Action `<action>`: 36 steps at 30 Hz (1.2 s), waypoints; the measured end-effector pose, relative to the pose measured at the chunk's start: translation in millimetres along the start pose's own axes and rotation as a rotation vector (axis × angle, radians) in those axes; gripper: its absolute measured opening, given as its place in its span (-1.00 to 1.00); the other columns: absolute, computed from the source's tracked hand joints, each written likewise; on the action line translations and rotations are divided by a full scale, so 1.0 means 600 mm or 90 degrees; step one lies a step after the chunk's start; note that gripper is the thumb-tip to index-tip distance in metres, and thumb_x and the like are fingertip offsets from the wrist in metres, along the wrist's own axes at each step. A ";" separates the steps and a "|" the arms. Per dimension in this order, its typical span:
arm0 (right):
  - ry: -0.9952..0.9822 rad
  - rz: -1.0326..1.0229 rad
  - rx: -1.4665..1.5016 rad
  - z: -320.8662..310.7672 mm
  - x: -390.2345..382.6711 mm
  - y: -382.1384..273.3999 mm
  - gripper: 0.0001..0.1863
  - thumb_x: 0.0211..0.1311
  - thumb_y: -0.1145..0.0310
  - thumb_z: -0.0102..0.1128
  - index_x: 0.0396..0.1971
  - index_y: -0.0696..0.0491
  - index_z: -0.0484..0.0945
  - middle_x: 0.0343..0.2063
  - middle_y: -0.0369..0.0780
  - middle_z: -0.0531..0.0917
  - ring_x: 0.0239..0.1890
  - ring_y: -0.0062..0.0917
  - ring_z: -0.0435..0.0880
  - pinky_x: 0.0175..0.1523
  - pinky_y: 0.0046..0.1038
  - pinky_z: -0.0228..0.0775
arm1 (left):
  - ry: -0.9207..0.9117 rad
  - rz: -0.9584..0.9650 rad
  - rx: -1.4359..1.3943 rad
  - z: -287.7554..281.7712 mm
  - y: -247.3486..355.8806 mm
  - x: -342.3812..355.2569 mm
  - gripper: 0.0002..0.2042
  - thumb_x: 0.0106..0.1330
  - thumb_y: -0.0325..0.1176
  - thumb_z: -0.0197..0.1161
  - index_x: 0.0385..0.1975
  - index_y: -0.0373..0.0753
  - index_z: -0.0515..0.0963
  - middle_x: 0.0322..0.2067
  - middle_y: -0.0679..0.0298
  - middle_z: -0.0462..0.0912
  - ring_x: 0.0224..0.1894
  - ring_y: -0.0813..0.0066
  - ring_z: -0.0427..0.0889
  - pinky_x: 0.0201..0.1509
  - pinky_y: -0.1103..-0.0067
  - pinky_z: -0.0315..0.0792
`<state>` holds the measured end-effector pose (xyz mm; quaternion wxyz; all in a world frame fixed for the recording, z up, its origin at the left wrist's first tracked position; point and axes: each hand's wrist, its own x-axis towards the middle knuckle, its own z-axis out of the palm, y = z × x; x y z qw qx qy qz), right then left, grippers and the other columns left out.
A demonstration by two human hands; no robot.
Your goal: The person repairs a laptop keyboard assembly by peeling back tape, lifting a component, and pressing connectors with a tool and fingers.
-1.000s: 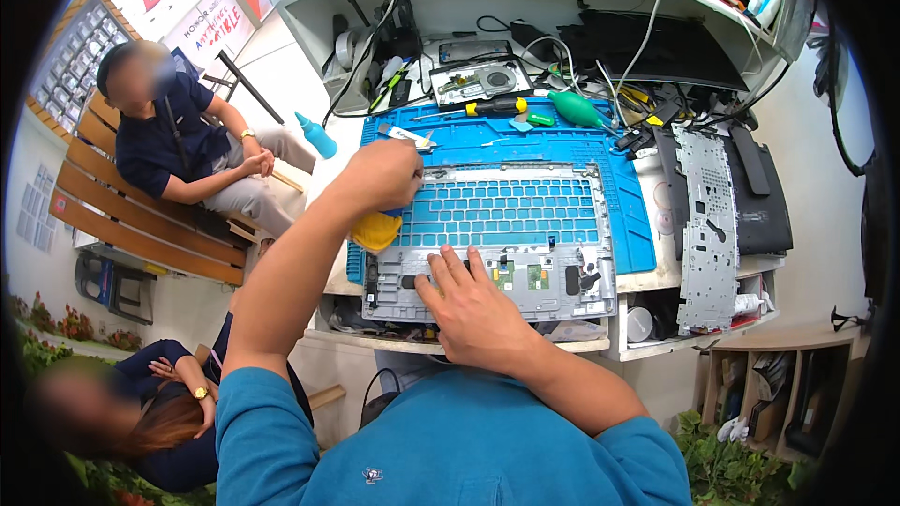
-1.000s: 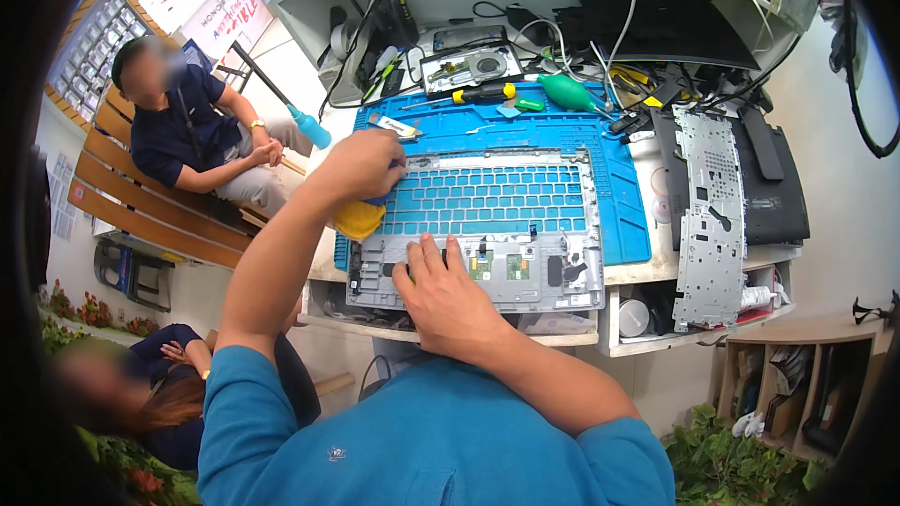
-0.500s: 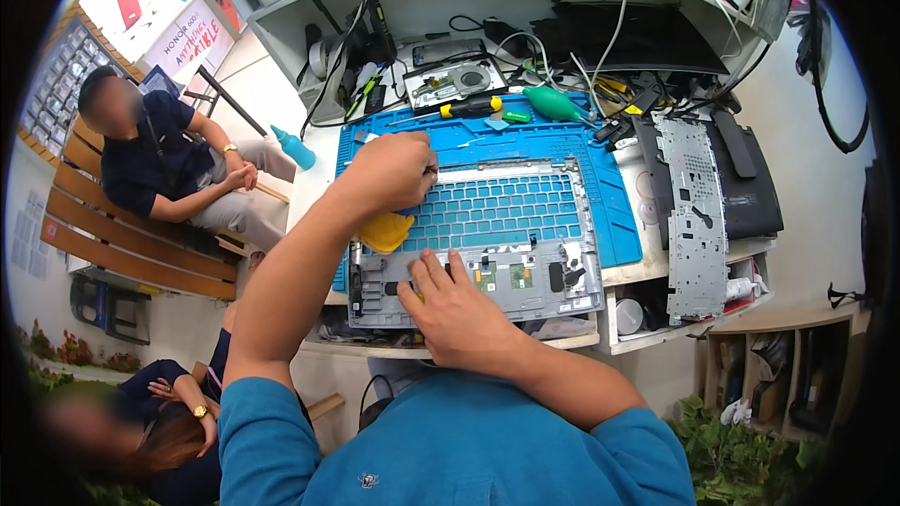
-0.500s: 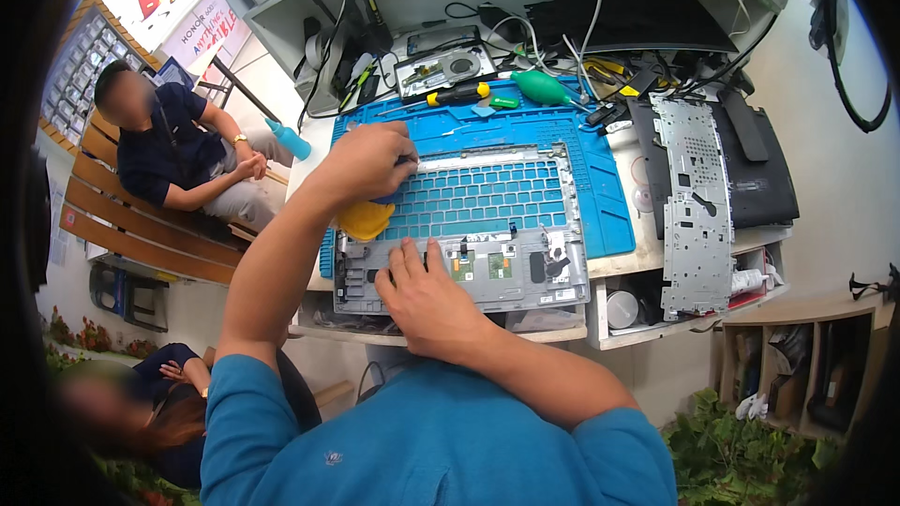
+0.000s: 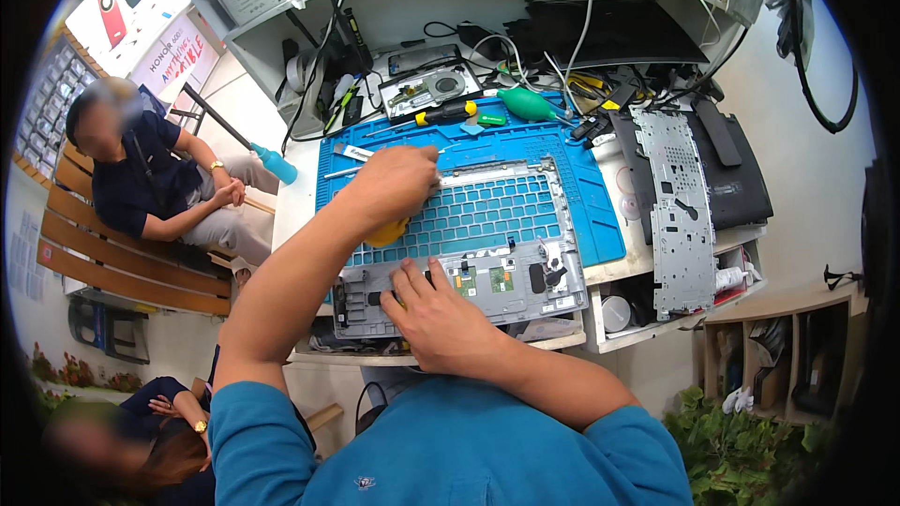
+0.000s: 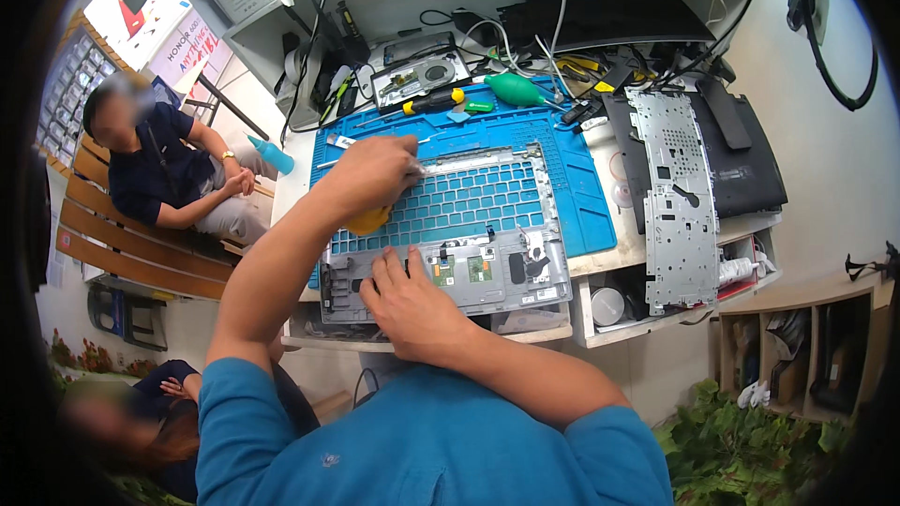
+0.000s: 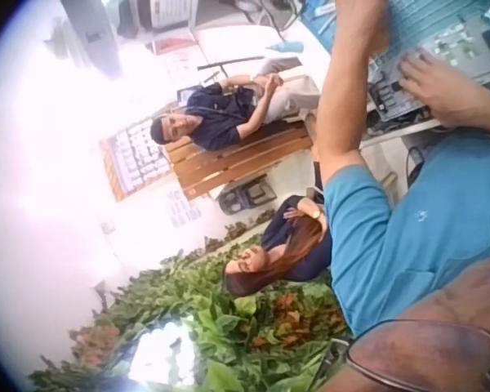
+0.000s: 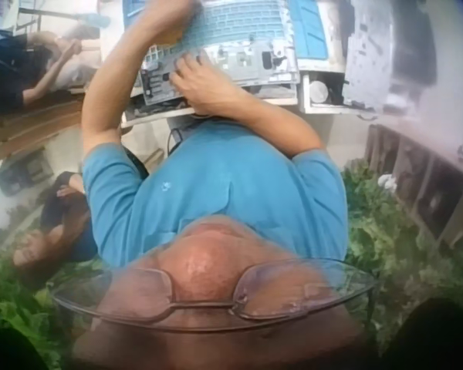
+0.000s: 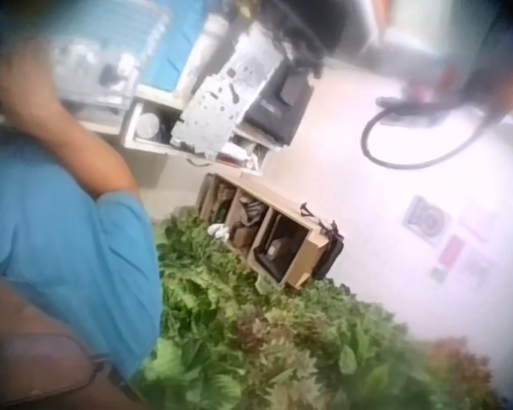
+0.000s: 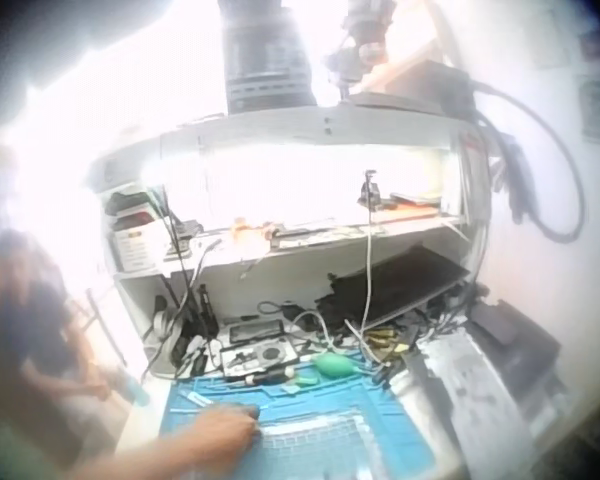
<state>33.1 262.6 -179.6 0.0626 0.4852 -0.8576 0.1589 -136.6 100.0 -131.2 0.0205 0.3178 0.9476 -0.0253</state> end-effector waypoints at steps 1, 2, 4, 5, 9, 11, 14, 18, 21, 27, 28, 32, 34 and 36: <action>-0.012 0.006 -0.003 0.000 0.000 0.000 -0.31 0.12 0.29 0.49 0.24 0.32 0.57 0.28 0.32 0.59 0.50 0.21 0.52 0.55 0.31 0.31 | 0.002 0.002 0.004 -0.005 -0.003 -0.004 -0.84 0.50 -0.23 0.40 -0.23 -0.11 0.87 -0.18 0.18 0.73 -0.07 0.05 0.78 0.01 0.16 0.65; -0.023 0.011 -0.007 -0.001 -0.001 0.000 -0.31 0.14 0.30 0.48 0.27 0.31 0.57 0.30 0.31 0.57 0.51 0.22 0.50 0.56 0.31 0.30 | 0.004 0.004 0.008 -0.010 -0.003 -0.008 -0.84 0.50 -0.22 0.40 -0.22 -0.10 0.87 -0.17 0.18 0.73 -0.07 0.05 0.78 0.01 0.17 0.65; -0.040 0.017 -0.009 -0.004 0.000 -0.001 -0.29 0.15 0.31 0.46 0.30 0.31 0.56 0.32 0.31 0.55 0.52 0.22 0.47 0.57 0.31 0.28 | 0.041 0.018 -0.009 -0.009 0.000 -0.006 -0.84 0.50 -0.22 0.40 -0.22 -0.09 0.87 -0.16 0.18 0.72 -0.07 0.05 0.78 0.02 0.17 0.66; -0.045 0.017 -0.008 -0.006 0.001 -0.002 -0.29 0.15 0.31 0.47 0.30 0.32 0.56 0.33 0.31 0.55 0.52 0.23 0.47 0.57 0.32 0.28 | 0.077 0.029 -0.030 -0.005 0.003 -0.003 -0.84 0.50 -0.22 0.40 -0.21 -0.09 0.87 -0.16 0.18 0.72 -0.06 0.05 0.78 0.02 0.18 0.66; 0.012 0.000 -0.003 0.001 0.000 0.000 -0.33 0.06 0.30 0.50 0.17 0.34 0.61 0.25 0.33 0.63 0.46 0.21 0.57 0.54 0.31 0.31 | 0.070 0.035 -0.014 0.013 0.005 -0.004 -0.85 0.49 -0.25 0.40 -0.17 -0.09 0.87 -0.14 0.19 0.73 -0.04 0.05 0.79 0.04 0.19 0.67; -0.019 0.011 -0.005 0.002 0.001 0.002 -0.28 0.11 0.29 0.48 0.26 0.33 0.58 0.31 0.32 0.58 0.50 0.22 0.51 0.55 0.31 0.30 | -0.058 -0.041 0.028 -0.010 0.000 0.001 -0.86 0.49 -0.26 0.40 -0.17 -0.09 0.87 -0.13 0.20 0.73 -0.03 0.05 0.79 0.04 0.19 0.67; -0.051 0.021 -0.011 -0.001 0.001 0.002 -0.25 0.14 0.28 0.47 0.32 0.33 0.56 0.34 0.31 0.55 0.52 0.22 0.48 0.55 0.30 0.29 | -0.057 -0.014 0.046 -0.046 0.015 0.023 -0.87 0.48 -0.29 0.39 -0.19 -0.10 0.86 -0.12 0.21 0.73 -0.05 0.06 0.78 0.04 0.17 0.67; -0.032 0.007 -0.008 0.000 -0.002 -0.001 -0.24 0.14 0.25 0.48 0.33 0.33 0.55 0.34 0.31 0.56 0.53 0.21 0.48 0.56 0.29 0.28 | 0.107 0.115 -0.045 -0.013 0.044 0.069 -0.86 0.46 -0.28 0.39 -0.25 -0.15 0.84 -0.18 0.18 0.72 -0.10 0.05 0.78 0.02 0.18 0.66; -0.031 0.011 -0.013 0.003 -0.003 0.000 -0.23 0.14 0.24 0.48 0.33 0.31 0.56 0.35 0.30 0.56 0.54 0.20 0.47 0.57 0.30 0.26 | 0.028 0.093 -0.022 -0.012 0.063 0.085 -0.85 0.47 -0.25 0.42 -0.28 -0.16 0.82 -0.16 0.20 0.74 -0.06 0.06 0.79 0.03 0.20 0.67; -0.031 0.021 -0.024 0.008 -0.005 0.001 -0.23 0.15 0.22 0.48 0.34 0.30 0.56 0.37 0.29 0.55 0.54 0.18 0.47 0.58 0.31 0.24 | -0.013 0.067 -0.006 -0.058 0.081 0.106 -0.85 0.45 -0.25 0.45 -0.13 -0.09 0.88 -0.09 0.22 0.75 -0.01 0.08 0.81 0.10 0.21 0.68; -0.026 0.018 -0.022 0.010 -0.005 0.001 -0.23 0.14 0.22 0.48 0.33 0.31 0.56 0.36 0.29 0.55 0.54 0.18 0.47 0.58 0.31 0.24 | 0.036 0.097 -0.035 -0.054 0.088 0.114 -0.82 0.46 -0.25 0.44 -0.08 -0.07 0.90 -0.08 0.26 0.75 -0.02 0.10 0.81 0.11 0.21 0.68; -0.005 0.018 -0.020 0.018 -0.005 0.001 -0.23 0.12 0.21 0.50 0.31 0.31 0.58 0.35 0.29 0.57 0.54 0.18 0.48 0.57 0.32 0.25 | 0.018 0.141 -0.038 -0.026 0.106 0.143 -0.85 0.47 -0.27 0.42 -0.14 -0.08 0.90 -0.10 0.25 0.75 -0.03 0.11 0.81 0.10 0.22 0.69; 0.010 0.022 -0.023 0.023 -0.005 0.001 -0.23 0.10 0.21 0.51 0.30 0.31 0.58 0.34 0.29 0.57 0.53 0.18 0.49 0.57 0.32 0.26 | 0.027 0.120 -0.036 -0.024 0.111 0.150 -0.86 0.47 -0.27 0.41 -0.16 -0.08 0.89 -0.11 0.25 0.75 -0.03 0.11 0.80 0.10 0.22 0.69; 0.027 0.025 -0.029 0.030 -0.004 0.000 -0.22 0.08 0.21 0.52 0.29 0.31 0.58 0.33 0.29 0.58 0.53 0.18 0.49 0.56 0.32 0.26 | 0.045 0.119 -0.039 -0.024 0.113 0.156 -0.86 0.47 -0.27 0.40 -0.18 -0.08 0.88 -0.11 0.24 0.75 -0.04 0.10 0.81 0.09 0.22 0.69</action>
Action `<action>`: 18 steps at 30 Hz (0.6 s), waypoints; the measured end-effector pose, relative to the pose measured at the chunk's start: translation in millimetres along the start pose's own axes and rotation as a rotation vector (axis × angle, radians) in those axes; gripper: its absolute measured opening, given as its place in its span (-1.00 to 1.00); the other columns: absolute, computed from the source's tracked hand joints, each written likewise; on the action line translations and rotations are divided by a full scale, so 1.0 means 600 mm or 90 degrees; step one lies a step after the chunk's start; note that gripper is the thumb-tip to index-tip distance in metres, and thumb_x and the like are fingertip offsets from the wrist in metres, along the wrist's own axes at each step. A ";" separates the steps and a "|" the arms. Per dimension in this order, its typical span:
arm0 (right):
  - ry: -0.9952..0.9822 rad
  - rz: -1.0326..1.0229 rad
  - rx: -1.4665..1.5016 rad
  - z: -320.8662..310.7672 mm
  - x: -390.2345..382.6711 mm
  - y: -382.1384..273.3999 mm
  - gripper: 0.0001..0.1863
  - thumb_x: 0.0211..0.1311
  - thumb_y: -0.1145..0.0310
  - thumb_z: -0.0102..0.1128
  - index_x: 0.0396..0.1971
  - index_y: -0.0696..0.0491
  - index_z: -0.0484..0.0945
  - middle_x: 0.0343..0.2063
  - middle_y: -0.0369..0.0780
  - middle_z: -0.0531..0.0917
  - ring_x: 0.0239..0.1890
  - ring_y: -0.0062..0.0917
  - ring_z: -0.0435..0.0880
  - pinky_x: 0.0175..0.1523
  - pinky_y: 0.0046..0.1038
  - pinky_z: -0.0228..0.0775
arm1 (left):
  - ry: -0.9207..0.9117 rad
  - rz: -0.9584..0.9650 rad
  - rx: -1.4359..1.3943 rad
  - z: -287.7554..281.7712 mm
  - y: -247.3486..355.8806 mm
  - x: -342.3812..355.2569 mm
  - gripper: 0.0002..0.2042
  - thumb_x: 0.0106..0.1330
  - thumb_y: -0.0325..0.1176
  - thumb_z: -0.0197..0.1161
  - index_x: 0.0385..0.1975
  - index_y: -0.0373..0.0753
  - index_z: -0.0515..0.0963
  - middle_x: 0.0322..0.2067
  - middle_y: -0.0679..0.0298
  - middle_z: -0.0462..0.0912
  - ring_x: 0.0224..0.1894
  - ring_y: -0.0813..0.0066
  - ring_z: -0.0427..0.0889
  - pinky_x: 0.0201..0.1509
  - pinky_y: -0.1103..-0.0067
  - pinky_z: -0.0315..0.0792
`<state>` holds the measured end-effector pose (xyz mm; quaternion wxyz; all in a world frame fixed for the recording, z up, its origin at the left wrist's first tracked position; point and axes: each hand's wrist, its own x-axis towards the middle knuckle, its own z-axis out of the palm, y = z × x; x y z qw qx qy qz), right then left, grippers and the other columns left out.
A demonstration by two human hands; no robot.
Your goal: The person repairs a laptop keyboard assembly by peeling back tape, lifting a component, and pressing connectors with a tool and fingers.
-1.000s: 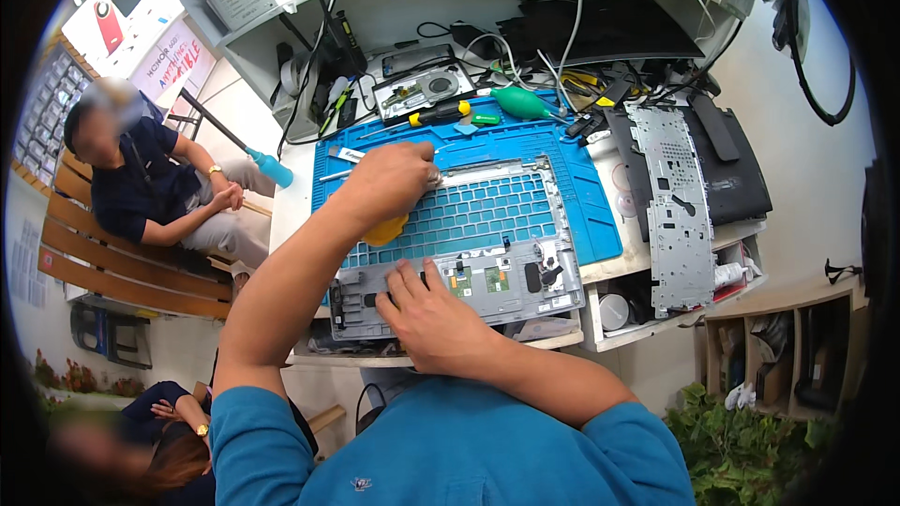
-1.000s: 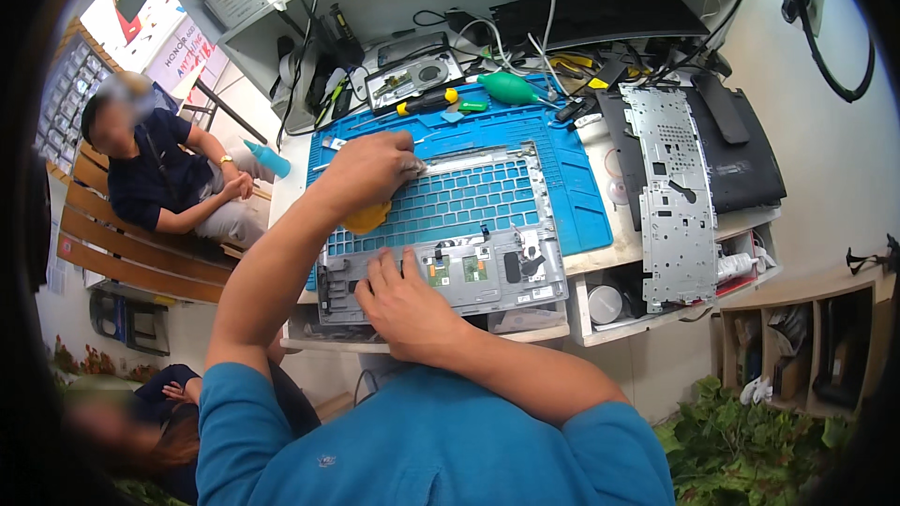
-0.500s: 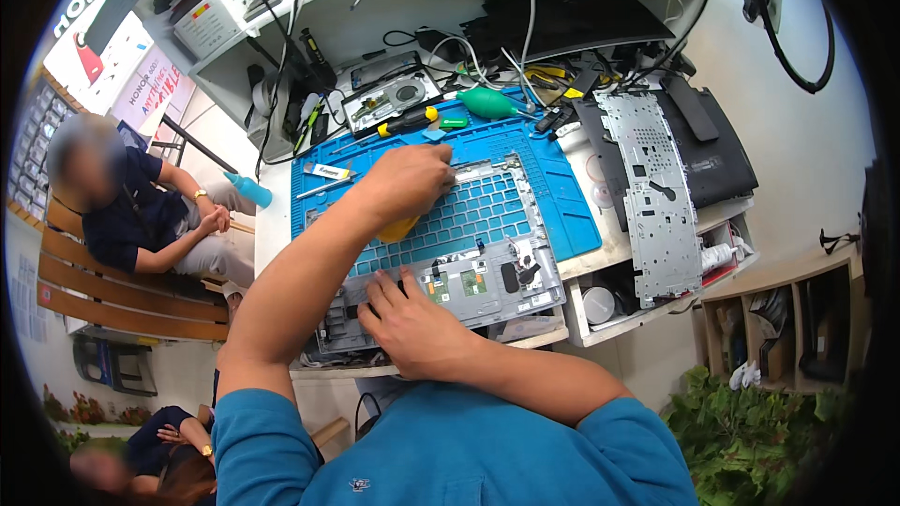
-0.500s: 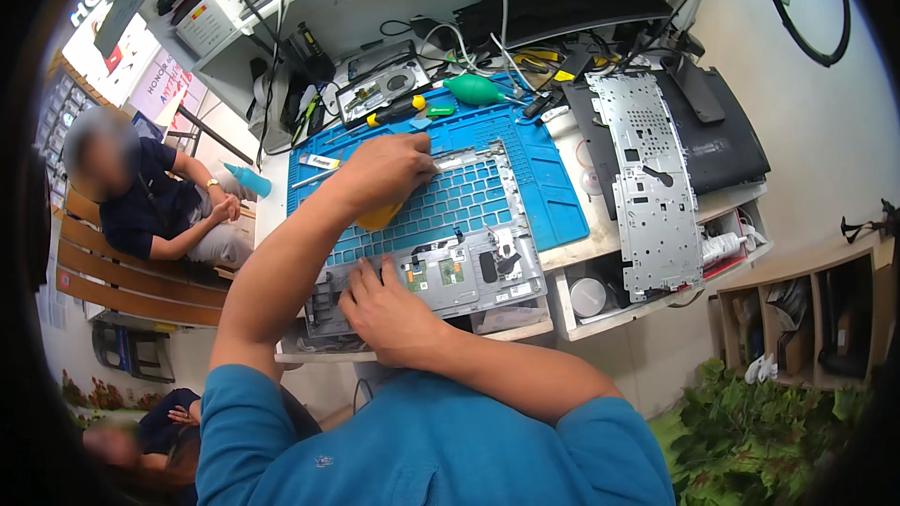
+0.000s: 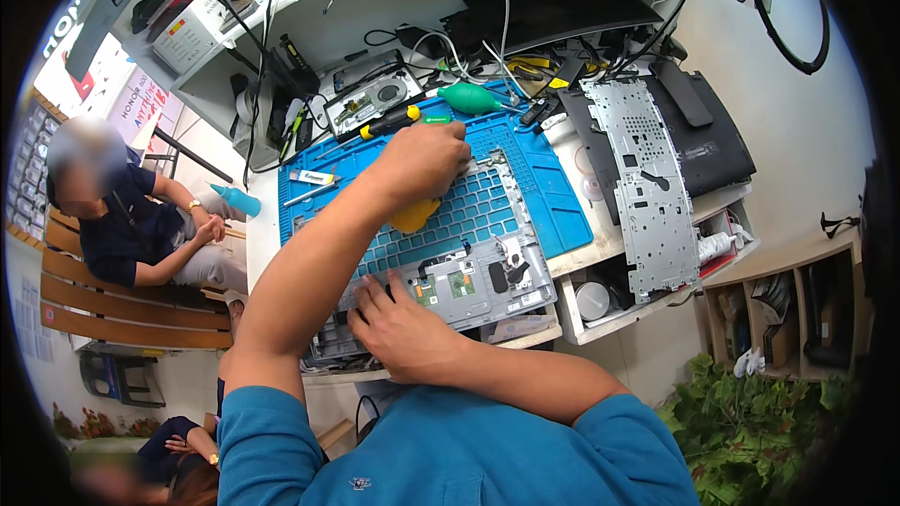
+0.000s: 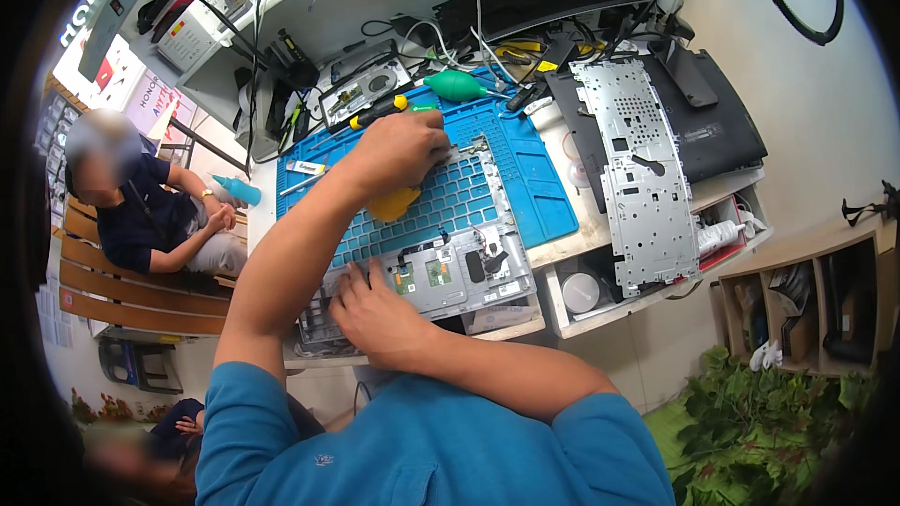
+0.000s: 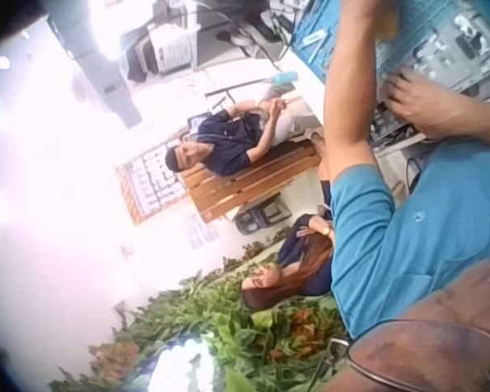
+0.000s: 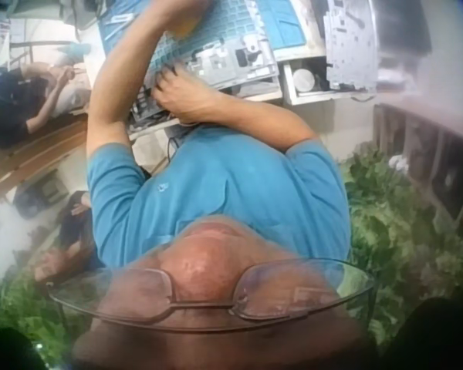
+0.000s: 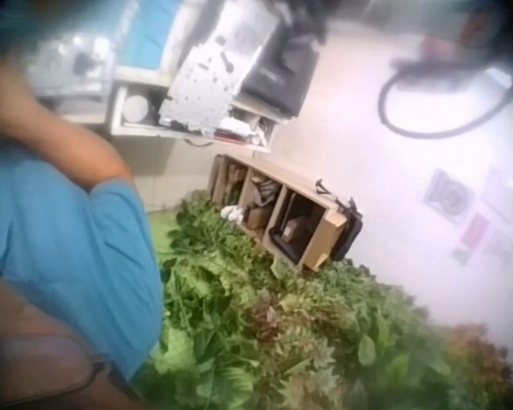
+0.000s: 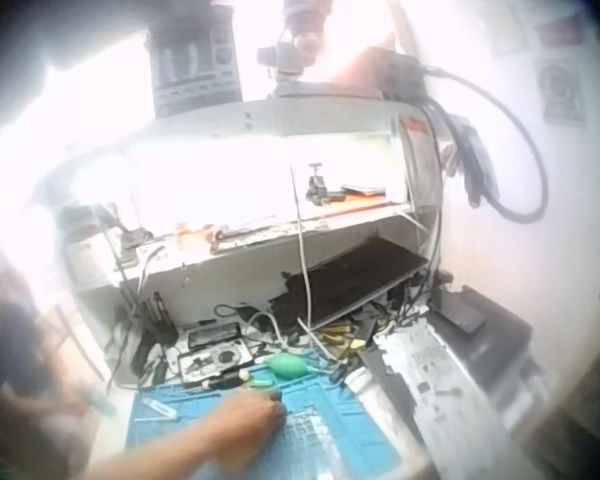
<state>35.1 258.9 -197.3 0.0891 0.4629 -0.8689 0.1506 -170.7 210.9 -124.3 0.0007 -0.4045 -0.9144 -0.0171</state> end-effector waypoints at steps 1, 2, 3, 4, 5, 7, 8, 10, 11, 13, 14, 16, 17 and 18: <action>-0.004 0.000 0.001 -0.002 0.000 0.001 -0.22 0.08 0.21 0.52 0.29 0.31 0.58 0.33 0.29 0.58 0.53 0.18 0.49 0.56 0.33 0.26 | 0.016 0.009 -0.004 0.001 -0.002 0.004 -0.86 0.47 -0.27 0.40 -0.18 -0.08 0.88 -0.11 0.24 0.75 -0.04 0.10 0.81 0.09 0.21 0.69; -0.008 0.000 0.003 -0.007 0.000 0.001 -0.23 0.07 0.22 0.52 0.29 0.31 0.59 0.33 0.29 0.58 0.53 0.17 0.50 0.56 0.33 0.27 | 0.032 0.019 -0.009 0.002 -0.003 0.007 -0.86 0.48 -0.26 0.40 -0.19 -0.08 0.88 -0.11 0.24 0.75 -0.05 0.10 0.81 0.08 0.21 0.69; -0.012 0.001 0.004 -0.009 0.000 0.001 -0.23 0.07 0.22 0.52 0.29 0.31 0.59 0.32 0.29 0.58 0.52 0.17 0.50 0.56 0.33 0.27 | 0.008 0.031 0.003 0.003 -0.005 0.008 -0.86 0.48 -0.26 0.40 -0.18 -0.08 0.88 -0.11 0.24 0.75 -0.05 0.10 0.81 0.08 0.21 0.69; -0.010 -0.001 0.006 -0.008 -0.001 0.001 -0.23 0.07 0.22 0.52 0.28 0.31 0.59 0.32 0.29 0.58 0.52 0.17 0.50 0.56 0.33 0.27 | -0.016 0.043 0.016 0.001 -0.004 0.009 -0.85 0.48 -0.26 0.40 -0.17 -0.08 0.88 -0.11 0.25 0.75 -0.05 0.10 0.81 0.08 0.21 0.69; -0.008 -0.002 0.008 -0.007 -0.001 0.001 -0.24 0.07 0.22 0.53 0.28 0.30 0.59 0.31 0.29 0.59 0.52 0.17 0.50 0.56 0.33 0.27 | -0.040 0.055 0.028 -0.001 -0.004 0.011 -0.85 0.48 -0.26 0.40 -0.16 -0.08 0.88 -0.11 0.25 0.75 -0.06 0.10 0.81 0.08 0.21 0.69; -0.009 -0.001 0.006 -0.006 0.000 0.000 -0.24 0.07 0.22 0.53 0.27 0.30 0.60 0.31 0.28 0.59 0.51 0.17 0.51 0.55 0.33 0.27 | -0.033 0.047 0.003 -0.010 -0.006 0.019 -0.85 0.47 -0.27 0.40 -0.15 -0.07 0.89 -0.11 0.26 0.76 -0.04 0.12 0.81 0.09 0.21 0.69; -0.013 0.000 0.003 -0.006 0.000 -0.001 -0.24 0.07 0.22 0.53 0.27 0.30 0.60 0.31 0.27 0.59 0.51 0.16 0.51 0.55 0.33 0.27 | -0.030 0.042 -0.010 -0.014 -0.005 0.020 -0.85 0.47 -0.27 0.40 -0.14 -0.07 0.89 -0.11 0.27 0.76 -0.04 0.13 0.81 0.10 0.22 0.69; -0.008 0.003 0.001 -0.005 0.000 -0.001 -0.25 0.08 0.22 0.52 0.28 0.29 0.60 0.31 0.26 0.59 0.51 0.16 0.51 0.55 0.33 0.27 | -0.077 0.048 -0.002 -0.018 0.001 0.020 -0.84 0.46 -0.27 0.41 -0.13 -0.06 0.90 -0.10 0.28 0.76 -0.03 0.14 0.81 0.11 0.22 0.68; 0.000 0.003 0.003 -0.003 -0.002 -0.001 -0.25 0.08 0.22 0.52 0.28 0.29 0.60 0.32 0.25 0.59 0.50 0.15 0.51 0.55 0.33 0.27 | -0.101 0.052 0.004 -0.021 0.004 0.021 -0.84 0.46 -0.28 0.41 -0.13 -0.05 0.90 -0.10 0.28 0.76 -0.03 0.15 0.81 0.11 0.22 0.68; 0.008 0.004 0.006 -0.003 -0.003 -0.001 -0.25 0.08 0.22 0.52 0.28 0.28 0.60 0.32 0.25 0.58 0.51 0.15 0.50 0.55 0.32 0.27 | -0.091 0.029 -0.012 -0.034 0.002 0.018 -0.84 0.45 -0.28 0.41 -0.13 -0.04 0.91 -0.09 0.28 0.77 -0.03 0.15 0.81 0.11 0.22 0.68; 0.009 0.003 0.006 -0.003 -0.003 -0.002 -0.24 0.08 0.21 0.52 0.28 0.28 0.60 0.32 0.25 0.58 0.51 0.15 0.50 0.55 0.32 0.26 | -0.086 0.017 -0.021 -0.039 -0.002 0.014 -0.84 0.45 -0.29 0.42 -0.13 -0.04 0.91 -0.09 0.28 0.77 -0.03 0.15 0.81 0.11 0.22 0.68; 0.009 0.004 0.012 -0.003 -0.002 -0.002 -0.24 0.09 0.21 0.52 0.29 0.28 0.60 0.32 0.24 0.58 0.51 0.15 0.49 0.56 0.31 0.25 | -0.111 0.031 0.026 -0.042 -0.012 0.009 -0.85 0.43 -0.29 0.43 -0.13 -0.04 0.91 -0.08 0.28 0.77 -0.02 0.14 0.81 0.12 0.22 0.67; 0.009 0.005 0.017 -0.004 -0.002 -0.002 -0.24 0.09 0.21 0.52 0.29 0.28 0.60 0.32 0.24 0.58 0.52 0.15 0.49 0.56 0.31 0.25 | -0.124 0.037 0.049 -0.044 -0.016 0.004 -0.85 0.43 -0.29 0.43 -0.13 -0.04 0.91 -0.08 0.27 0.77 -0.02 0.14 0.81 0.12 0.22 0.67; 0.008 0.005 0.022 -0.006 -0.002 -0.002 -0.24 0.09 0.21 0.52 0.29 0.28 0.60 0.32 0.24 0.58 0.52 0.14 0.49 0.57 0.30 0.25 | -0.122 0.013 0.040 -0.048 -0.022 -0.003 -0.85 0.42 -0.29 0.43 -0.13 -0.05 0.91 -0.08 0.27 0.77 -0.01 0.14 0.81 0.12 0.22 0.67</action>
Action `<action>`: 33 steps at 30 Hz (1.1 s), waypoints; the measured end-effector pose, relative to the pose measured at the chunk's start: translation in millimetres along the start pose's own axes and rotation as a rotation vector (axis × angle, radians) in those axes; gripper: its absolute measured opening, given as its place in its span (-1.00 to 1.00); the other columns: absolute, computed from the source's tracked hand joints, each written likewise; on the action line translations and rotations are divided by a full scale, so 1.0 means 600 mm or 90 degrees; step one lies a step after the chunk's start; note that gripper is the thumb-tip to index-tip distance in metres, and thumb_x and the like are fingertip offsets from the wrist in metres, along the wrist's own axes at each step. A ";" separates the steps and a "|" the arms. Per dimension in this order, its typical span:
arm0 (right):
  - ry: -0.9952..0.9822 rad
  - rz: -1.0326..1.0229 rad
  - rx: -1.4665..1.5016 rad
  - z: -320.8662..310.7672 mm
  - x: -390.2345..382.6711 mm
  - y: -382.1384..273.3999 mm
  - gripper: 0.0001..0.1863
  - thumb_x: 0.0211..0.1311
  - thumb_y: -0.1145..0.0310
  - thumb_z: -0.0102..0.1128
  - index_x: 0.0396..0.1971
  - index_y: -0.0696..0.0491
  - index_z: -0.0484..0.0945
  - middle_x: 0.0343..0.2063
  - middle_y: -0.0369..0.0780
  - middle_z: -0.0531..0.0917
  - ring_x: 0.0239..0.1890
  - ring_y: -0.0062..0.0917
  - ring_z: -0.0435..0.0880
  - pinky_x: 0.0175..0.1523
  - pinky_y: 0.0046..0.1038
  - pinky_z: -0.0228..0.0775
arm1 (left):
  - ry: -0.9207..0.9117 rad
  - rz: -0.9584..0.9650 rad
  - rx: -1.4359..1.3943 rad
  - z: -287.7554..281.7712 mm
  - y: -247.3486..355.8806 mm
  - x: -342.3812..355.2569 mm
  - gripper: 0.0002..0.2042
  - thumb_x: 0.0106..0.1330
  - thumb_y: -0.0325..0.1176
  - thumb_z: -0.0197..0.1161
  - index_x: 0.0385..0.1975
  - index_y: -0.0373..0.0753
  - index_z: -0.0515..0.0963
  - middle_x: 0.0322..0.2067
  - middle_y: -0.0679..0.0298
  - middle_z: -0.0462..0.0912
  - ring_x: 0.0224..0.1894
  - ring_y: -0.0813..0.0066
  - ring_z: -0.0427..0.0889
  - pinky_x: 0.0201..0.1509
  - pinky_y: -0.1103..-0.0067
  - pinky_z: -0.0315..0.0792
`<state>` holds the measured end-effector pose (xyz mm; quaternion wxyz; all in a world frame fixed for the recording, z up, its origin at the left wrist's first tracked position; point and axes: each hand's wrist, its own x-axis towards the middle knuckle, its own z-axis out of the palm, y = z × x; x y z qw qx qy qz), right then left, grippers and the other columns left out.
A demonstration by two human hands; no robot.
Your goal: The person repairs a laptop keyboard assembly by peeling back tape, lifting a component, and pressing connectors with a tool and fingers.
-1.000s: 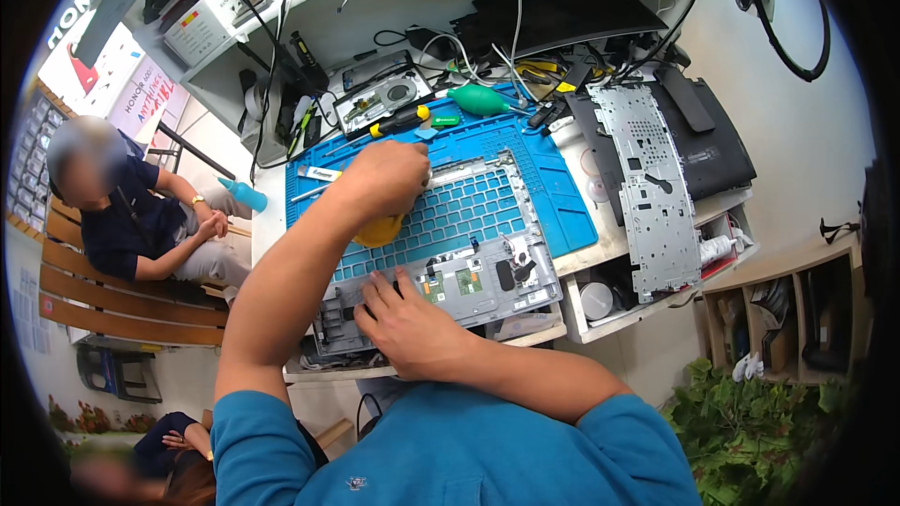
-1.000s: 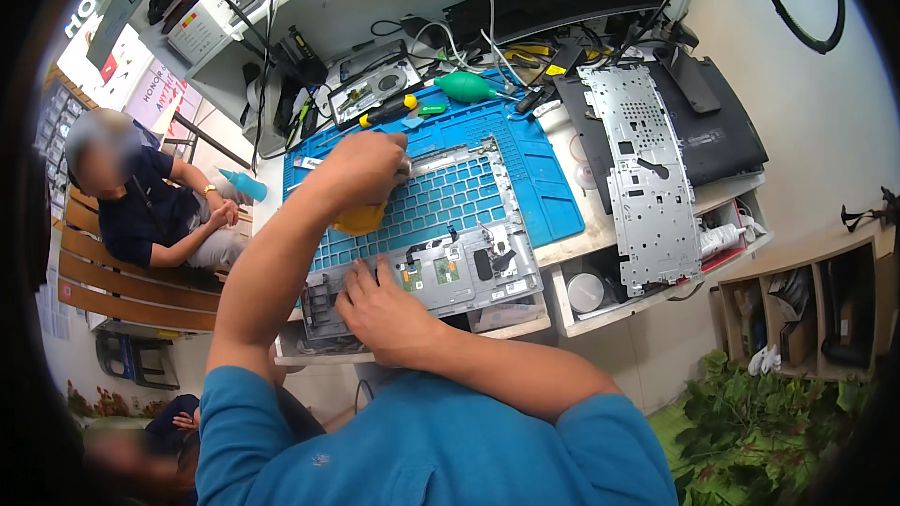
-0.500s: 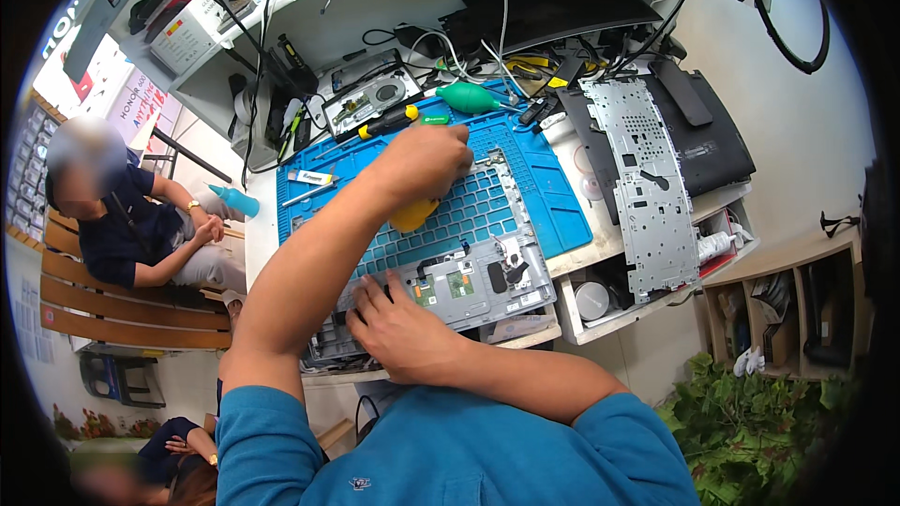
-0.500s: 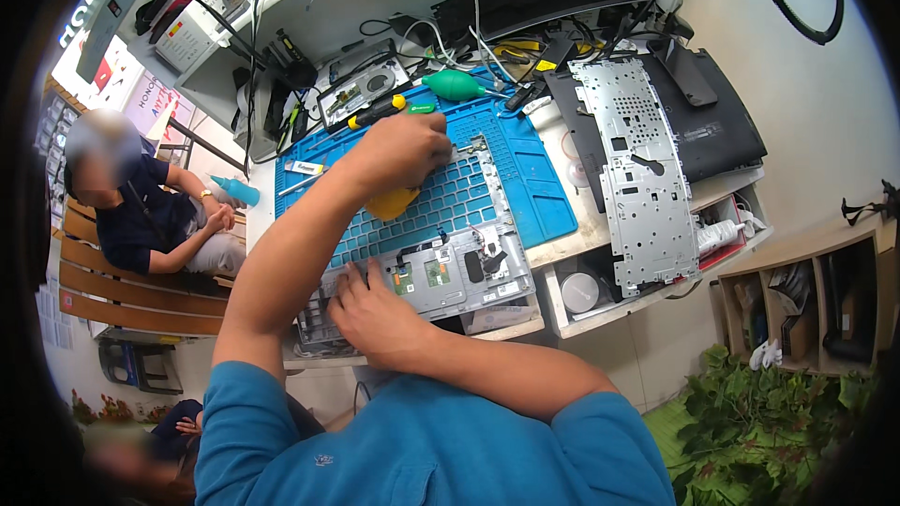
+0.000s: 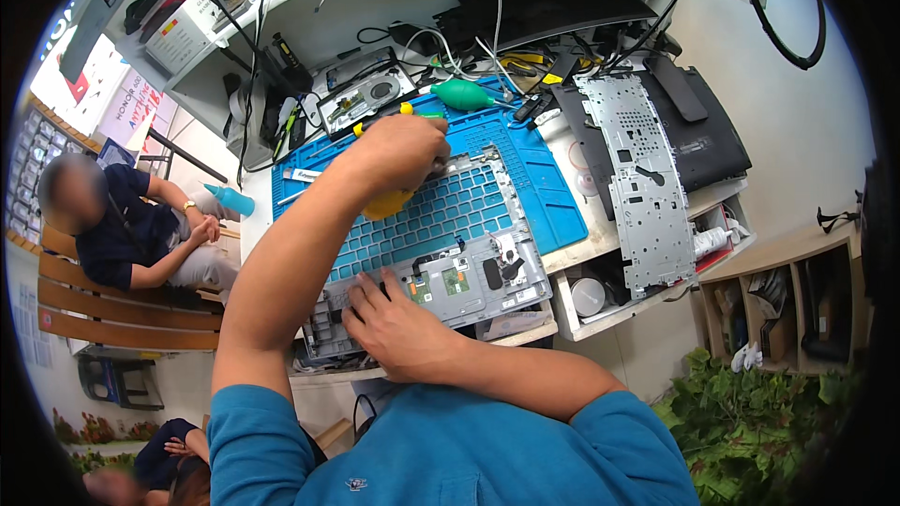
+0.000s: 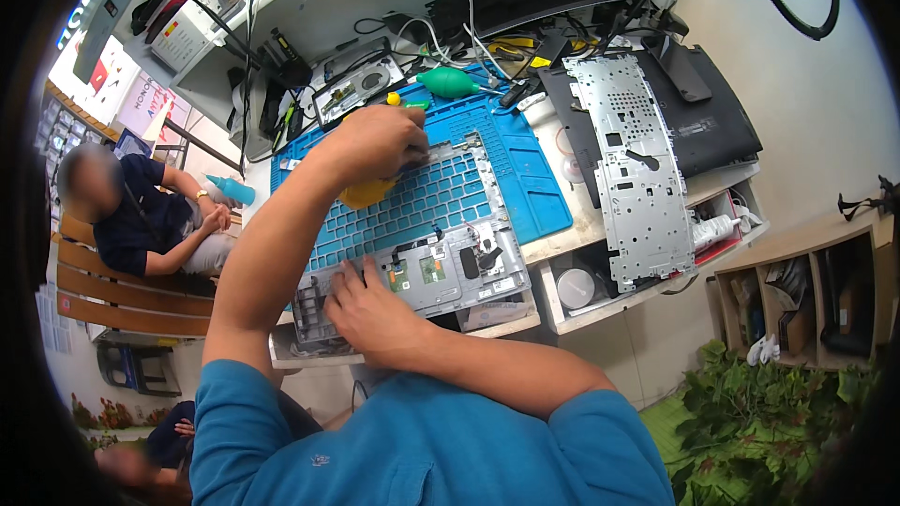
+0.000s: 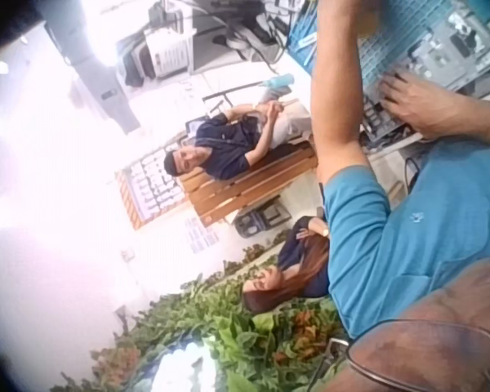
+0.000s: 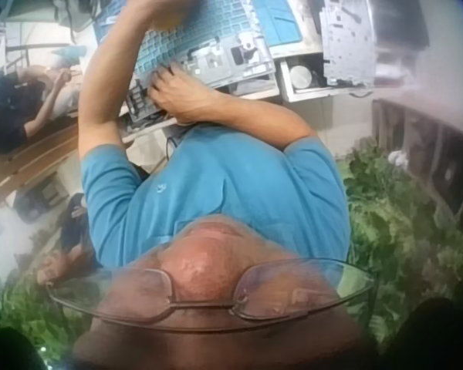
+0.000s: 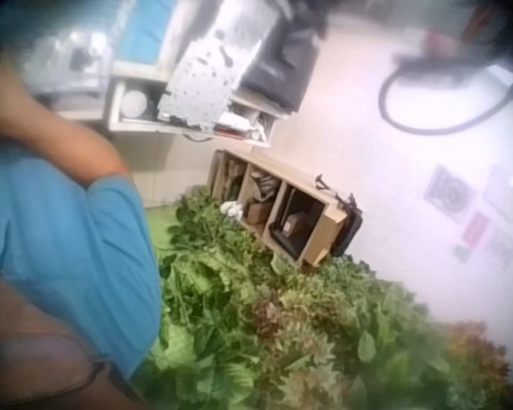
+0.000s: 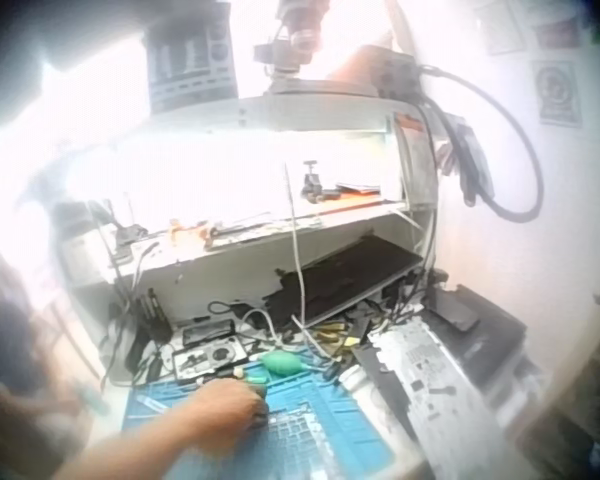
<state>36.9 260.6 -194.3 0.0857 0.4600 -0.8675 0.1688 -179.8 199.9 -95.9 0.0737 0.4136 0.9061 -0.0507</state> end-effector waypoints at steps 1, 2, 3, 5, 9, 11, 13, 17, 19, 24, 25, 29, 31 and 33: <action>-0.004 0.001 0.003 -0.002 0.000 0.001 -0.24 0.09 0.21 0.52 0.29 0.28 0.60 0.33 0.24 0.58 0.52 0.14 0.49 0.57 0.30 0.25 | 0.001 -0.022 -0.010 -0.012 -0.002 -0.010 -0.85 0.42 -0.30 0.44 -0.14 -0.05 0.90 -0.07 0.27 0.77 0.00 0.14 0.81 0.13 0.23 0.67; -0.007 0.001 0.005 -0.005 -0.001 0.001 -0.24 0.09 0.21 0.52 0.29 0.28 0.60 0.33 0.24 0.58 0.52 0.14 0.48 0.57 0.29 0.25 | 0.001 -0.044 -0.021 -0.021 -0.005 -0.019 -0.85 0.42 -0.30 0.44 -0.14 -0.06 0.90 -0.07 0.27 0.77 0.01 0.14 0.80 0.14 0.23 0.67; -0.011 0.002 0.008 -0.009 -0.001 0.002 -0.24 0.09 0.21 0.52 0.30 0.28 0.60 0.33 0.24 0.58 0.53 0.14 0.48 0.57 0.29 0.25 | 0.005 -0.044 -0.018 -0.024 -0.011 -0.026 -0.85 0.41 -0.31 0.45 -0.14 -0.06 0.90 -0.07 0.26 0.77 0.01 0.14 0.80 0.14 0.22 0.67; -0.018 -0.001 0.008 -0.016 -0.001 0.003 -0.25 0.11 0.22 0.51 0.30 0.28 0.59 0.33 0.23 0.58 0.53 0.14 0.48 0.57 0.27 0.26 | 0.014 -0.046 -0.015 -0.029 -0.020 -0.040 -0.86 0.40 -0.32 0.46 -0.13 -0.07 0.90 -0.06 0.26 0.77 0.02 0.13 0.81 0.14 0.22 0.67; -0.022 -0.009 -0.018 -0.010 -0.001 0.005 -0.31 0.22 0.25 0.45 0.32 0.27 0.57 0.34 0.22 0.58 0.53 0.14 0.48 0.58 0.26 0.26 | -0.002 -0.054 -0.024 -0.026 -0.018 -0.067 -0.84 0.41 -0.33 0.46 -0.10 -0.08 0.90 -0.05 0.27 0.77 0.01 0.13 0.81 0.15 0.23 0.66; -0.004 -0.006 -0.017 0.001 -0.002 0.004 -0.35 0.27 0.28 0.41 0.33 0.27 0.57 0.36 0.21 0.57 0.54 0.13 0.48 0.59 0.26 0.25 | -0.011 -0.060 -0.041 -0.016 -0.021 -0.080 -0.83 0.41 -0.33 0.46 -0.08 -0.08 0.90 -0.05 0.27 0.76 0.01 0.14 0.81 0.15 0.24 0.66; 0.003 -0.004 -0.019 0.004 -0.002 0.002 -0.37 0.31 0.29 0.38 0.34 0.26 0.56 0.37 0.21 0.57 0.55 0.13 0.47 0.59 0.27 0.24 | -0.014 -0.070 -0.052 -0.006 -0.023 -0.094 -0.82 0.41 -0.32 0.45 -0.07 -0.08 0.90 -0.05 0.28 0.76 0.01 0.15 0.81 0.15 0.25 0.66; -0.003 -0.003 -0.021 0.001 -0.005 0.001 -0.37 0.32 0.29 0.37 0.34 0.26 0.55 0.38 0.20 0.56 0.56 0.14 0.46 0.60 0.27 0.24 | -0.025 -0.083 -0.067 0.016 -0.037 -0.121 -0.81 0.42 -0.29 0.46 -0.06 -0.07 0.91 -0.05 0.28 0.77 0.00 0.15 0.81 0.14 0.26 0.66; -0.007 -0.004 -0.021 -0.001 -0.004 0.001 -0.36 0.31 0.29 0.38 0.34 0.26 0.55 0.39 0.21 0.56 0.56 0.14 0.46 0.60 0.27 0.24 | -0.029 -0.085 -0.072 0.028 -0.044 -0.131 -0.82 0.42 -0.29 0.46 -0.07 -0.06 0.91 -0.05 0.29 0.77 -0.01 0.15 0.81 0.13 0.26 0.66; -0.009 -0.001 -0.024 0.001 -0.003 0.001 -0.34 0.28 0.28 0.41 0.35 0.26 0.55 0.39 0.23 0.54 0.56 0.15 0.46 0.60 0.26 0.24 | 0.028 -0.092 -0.078 0.032 -0.045 -0.141 -0.84 0.42 -0.30 0.46 -0.09 -0.06 0.91 -0.07 0.29 0.77 -0.03 0.17 0.80 0.08 0.26 0.66; -0.005 -0.001 -0.020 0.002 -0.003 0.000 -0.33 0.27 0.29 0.41 0.34 0.26 0.55 0.39 0.23 0.54 0.56 0.15 0.46 0.61 0.26 0.24 | 0.041 -0.067 -0.088 0.034 -0.043 -0.143 -0.84 0.42 -0.31 0.47 -0.10 -0.06 0.91 -0.08 0.29 0.76 -0.03 0.17 0.80 0.07 0.26 0.66; 0.003 -0.001 -0.015 0.001 -0.002 -0.001 -0.33 0.25 0.30 0.41 0.34 0.27 0.55 0.40 0.24 0.54 0.55 0.14 0.46 0.61 0.26 0.24 | 0.052 -0.017 -0.107 0.054 -0.036 -0.159 -0.85 0.40 -0.32 0.48 -0.12 -0.07 0.91 -0.12 0.28 0.75 -0.06 0.15 0.79 0.05 0.26 0.67; 0.013 -0.003 -0.019 0.003 -0.002 0.000 -0.37 0.27 0.30 0.38 0.31 0.28 0.57 0.37 0.25 0.56 0.53 0.15 0.49 0.60 0.27 0.25 | 0.036 -0.033 -0.099 0.050 -0.034 -0.163 -0.85 0.39 -0.34 0.48 -0.13 -0.07 0.91 -0.14 0.28 0.75 -0.07 0.14 0.79 0.04 0.26 0.67; 0.032 -0.005 -0.025 0.008 -0.004 0.004 -0.44 0.32 0.31 0.31 0.25 0.30 0.60 0.30 0.26 0.62 0.48 0.15 0.54 0.57 0.29 0.27 | 0.017 -0.063 -0.085 0.029 -0.026 -0.162 -0.85 0.38 -0.35 0.47 -0.13 -0.08 0.91 -0.15 0.27 0.75 -0.07 0.14 0.79 0.03 0.25 0.67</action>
